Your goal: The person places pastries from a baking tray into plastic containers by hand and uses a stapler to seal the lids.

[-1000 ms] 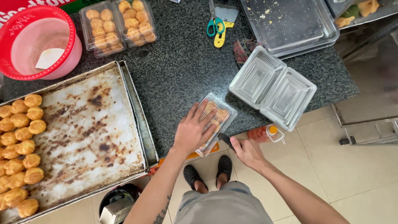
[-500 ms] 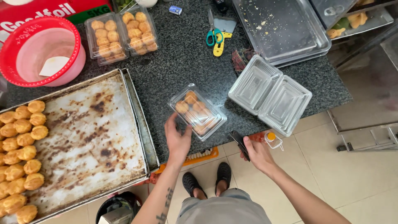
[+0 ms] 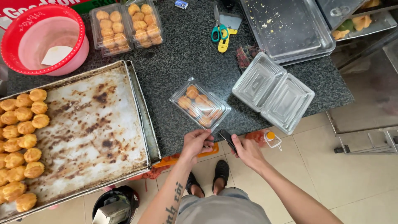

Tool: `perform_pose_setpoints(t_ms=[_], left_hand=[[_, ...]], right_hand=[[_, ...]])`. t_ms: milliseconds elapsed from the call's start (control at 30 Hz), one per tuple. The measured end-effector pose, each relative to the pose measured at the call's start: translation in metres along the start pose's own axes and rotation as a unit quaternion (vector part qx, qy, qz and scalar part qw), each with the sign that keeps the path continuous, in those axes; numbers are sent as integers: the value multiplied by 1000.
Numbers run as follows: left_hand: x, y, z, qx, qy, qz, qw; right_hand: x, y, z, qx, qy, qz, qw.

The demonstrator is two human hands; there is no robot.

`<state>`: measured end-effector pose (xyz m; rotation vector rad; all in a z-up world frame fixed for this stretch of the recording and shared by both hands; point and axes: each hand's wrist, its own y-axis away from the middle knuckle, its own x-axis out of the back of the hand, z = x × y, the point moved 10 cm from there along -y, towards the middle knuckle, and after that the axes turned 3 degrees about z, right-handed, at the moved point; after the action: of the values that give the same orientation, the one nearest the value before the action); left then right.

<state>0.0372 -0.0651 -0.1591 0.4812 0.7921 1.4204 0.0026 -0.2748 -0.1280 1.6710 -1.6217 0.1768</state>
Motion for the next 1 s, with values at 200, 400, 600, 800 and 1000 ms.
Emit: perform_pose_setpoints(t_ms=[200, 400, 600, 800, 1000], left_hand=[[1, -2, -8, -15, -9, -4, 1000], [0, 3, -5, -18, -18, 1, 1000], [1, 3, -8, -17, -28, -5, 999], [-1, 6, -5, -21, -23, -2, 1000], [1, -3, -6, -26, -36, -10, 999]], right_hand=[[-12, -6, 4, 29, 27, 5, 999], [-14, -3, -6, 36, 28, 7, 999], [-12, 0, -17, 42, 49, 15, 998], [-11, 2, -19, 28, 71, 25, 997], [-22, -8, -7, 18, 90, 16, 996]])
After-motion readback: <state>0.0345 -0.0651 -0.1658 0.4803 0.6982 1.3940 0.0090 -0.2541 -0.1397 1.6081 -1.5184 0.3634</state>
